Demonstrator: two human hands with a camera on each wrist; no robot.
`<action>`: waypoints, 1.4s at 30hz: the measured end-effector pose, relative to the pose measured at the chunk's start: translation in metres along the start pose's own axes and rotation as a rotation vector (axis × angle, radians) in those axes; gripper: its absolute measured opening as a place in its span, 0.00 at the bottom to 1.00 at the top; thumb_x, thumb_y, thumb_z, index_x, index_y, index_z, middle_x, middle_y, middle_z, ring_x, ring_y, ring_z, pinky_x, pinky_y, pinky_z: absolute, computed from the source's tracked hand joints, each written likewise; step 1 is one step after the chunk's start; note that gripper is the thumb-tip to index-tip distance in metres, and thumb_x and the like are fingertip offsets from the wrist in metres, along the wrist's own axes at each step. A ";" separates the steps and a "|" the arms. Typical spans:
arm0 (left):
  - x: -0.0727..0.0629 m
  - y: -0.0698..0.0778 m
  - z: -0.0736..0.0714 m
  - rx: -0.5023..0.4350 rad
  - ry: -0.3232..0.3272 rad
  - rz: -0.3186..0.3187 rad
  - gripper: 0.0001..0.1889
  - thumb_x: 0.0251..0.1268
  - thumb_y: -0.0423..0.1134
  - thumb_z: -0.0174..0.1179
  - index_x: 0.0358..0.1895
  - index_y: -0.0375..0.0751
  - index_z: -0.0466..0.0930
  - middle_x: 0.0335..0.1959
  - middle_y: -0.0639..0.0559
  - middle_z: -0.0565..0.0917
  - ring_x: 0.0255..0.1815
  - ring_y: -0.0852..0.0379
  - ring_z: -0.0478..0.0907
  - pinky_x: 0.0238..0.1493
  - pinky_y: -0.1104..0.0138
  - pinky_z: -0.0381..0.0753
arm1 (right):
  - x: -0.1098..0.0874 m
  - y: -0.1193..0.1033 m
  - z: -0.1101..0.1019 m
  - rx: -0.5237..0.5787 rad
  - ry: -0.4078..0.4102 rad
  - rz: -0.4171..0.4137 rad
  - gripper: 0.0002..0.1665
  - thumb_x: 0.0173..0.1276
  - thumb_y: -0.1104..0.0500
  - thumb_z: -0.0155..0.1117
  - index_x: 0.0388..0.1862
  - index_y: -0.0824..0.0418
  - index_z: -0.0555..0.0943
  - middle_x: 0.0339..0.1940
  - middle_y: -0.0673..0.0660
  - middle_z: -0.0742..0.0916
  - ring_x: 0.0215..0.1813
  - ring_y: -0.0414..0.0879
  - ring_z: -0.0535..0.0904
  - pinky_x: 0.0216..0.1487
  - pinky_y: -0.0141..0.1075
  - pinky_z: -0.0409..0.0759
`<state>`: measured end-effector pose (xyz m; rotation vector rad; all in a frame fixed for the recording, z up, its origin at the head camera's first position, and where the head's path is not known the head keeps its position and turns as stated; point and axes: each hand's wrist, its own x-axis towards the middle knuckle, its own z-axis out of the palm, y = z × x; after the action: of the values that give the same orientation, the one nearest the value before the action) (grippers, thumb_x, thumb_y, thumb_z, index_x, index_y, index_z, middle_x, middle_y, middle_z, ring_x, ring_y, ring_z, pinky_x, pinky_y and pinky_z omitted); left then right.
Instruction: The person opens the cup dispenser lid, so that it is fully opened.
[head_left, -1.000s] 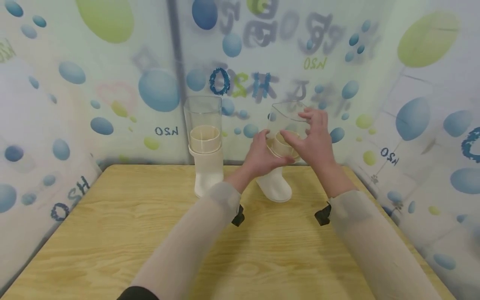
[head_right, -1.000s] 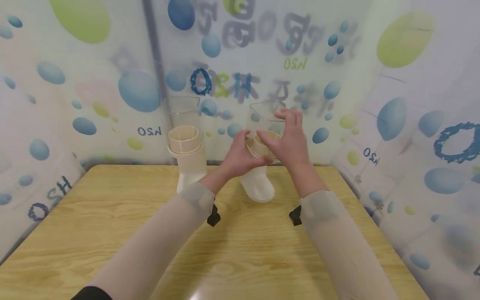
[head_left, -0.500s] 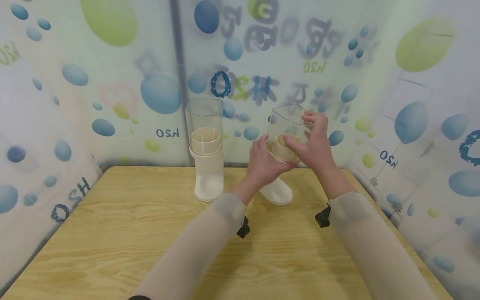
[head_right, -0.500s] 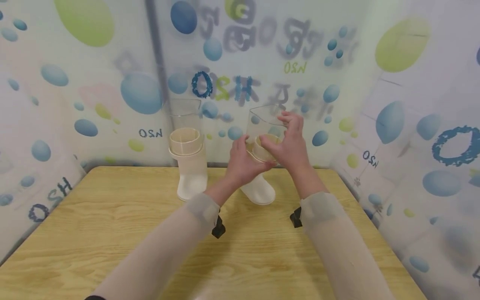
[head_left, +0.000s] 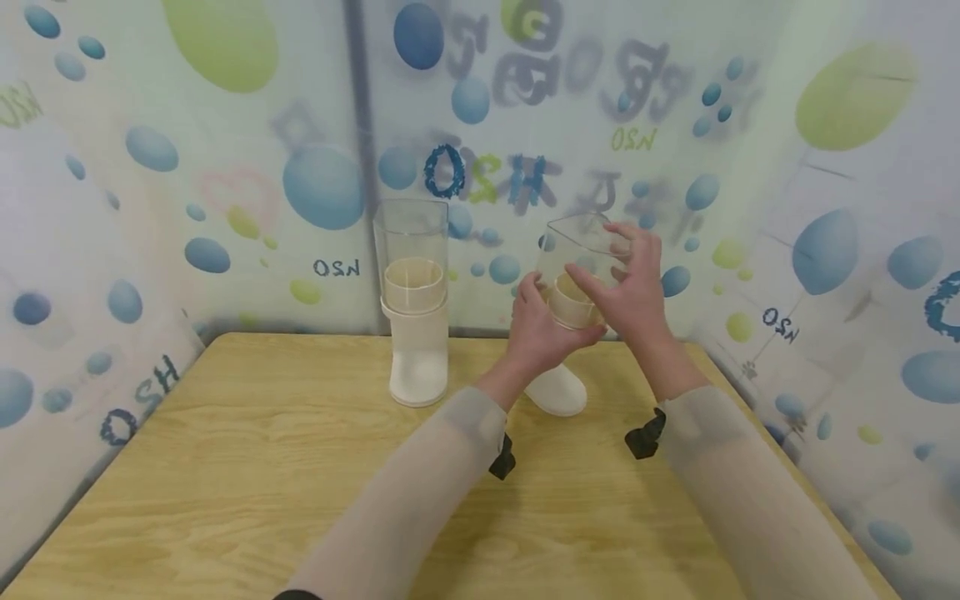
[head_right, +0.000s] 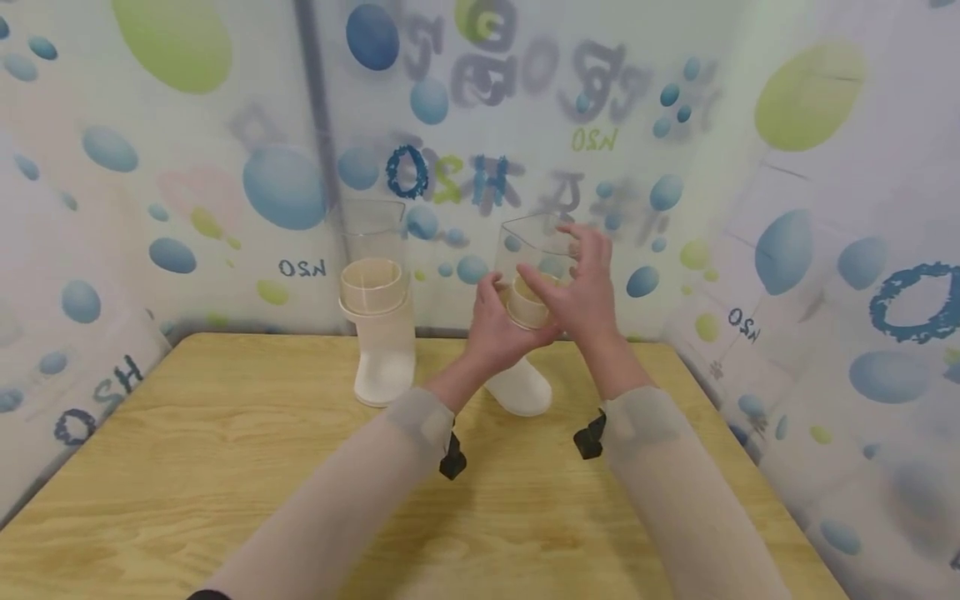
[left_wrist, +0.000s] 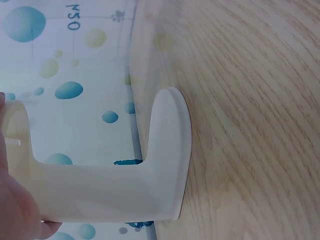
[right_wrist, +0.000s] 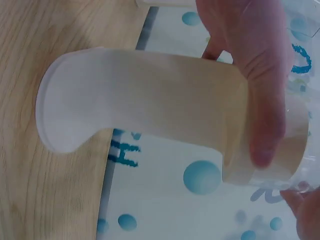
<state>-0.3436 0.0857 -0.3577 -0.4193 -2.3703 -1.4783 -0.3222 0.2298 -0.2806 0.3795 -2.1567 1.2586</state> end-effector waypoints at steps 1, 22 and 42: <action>-0.001 0.000 0.001 0.001 -0.003 -0.002 0.69 0.48 0.62 0.86 0.86 0.42 0.48 0.75 0.41 0.69 0.68 0.44 0.75 0.65 0.48 0.83 | 0.000 -0.001 0.000 -0.006 0.005 0.014 0.45 0.68 0.47 0.82 0.78 0.53 0.71 0.83 0.59 0.61 0.84 0.62 0.67 0.78 0.65 0.75; 0.003 -0.004 -0.005 -0.020 -0.036 0.001 0.69 0.48 0.63 0.86 0.86 0.45 0.48 0.75 0.41 0.68 0.64 0.45 0.75 0.61 0.50 0.84 | 0.005 -0.015 0.003 -0.029 0.048 0.117 0.38 0.67 0.40 0.81 0.70 0.55 0.81 0.78 0.55 0.78 0.71 0.61 0.84 0.70 0.58 0.84; 0.005 -0.004 -0.013 -0.028 -0.115 0.020 0.69 0.49 0.60 0.87 0.86 0.46 0.47 0.75 0.42 0.69 0.67 0.45 0.76 0.64 0.47 0.83 | 0.005 -0.032 -0.003 -0.131 0.027 0.158 0.39 0.67 0.35 0.79 0.67 0.56 0.82 0.80 0.62 0.74 0.71 0.66 0.84 0.68 0.60 0.85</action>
<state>-0.3483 0.0726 -0.3537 -0.5476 -2.4278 -1.5175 -0.3087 0.2168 -0.2543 0.1390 -2.2673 1.1901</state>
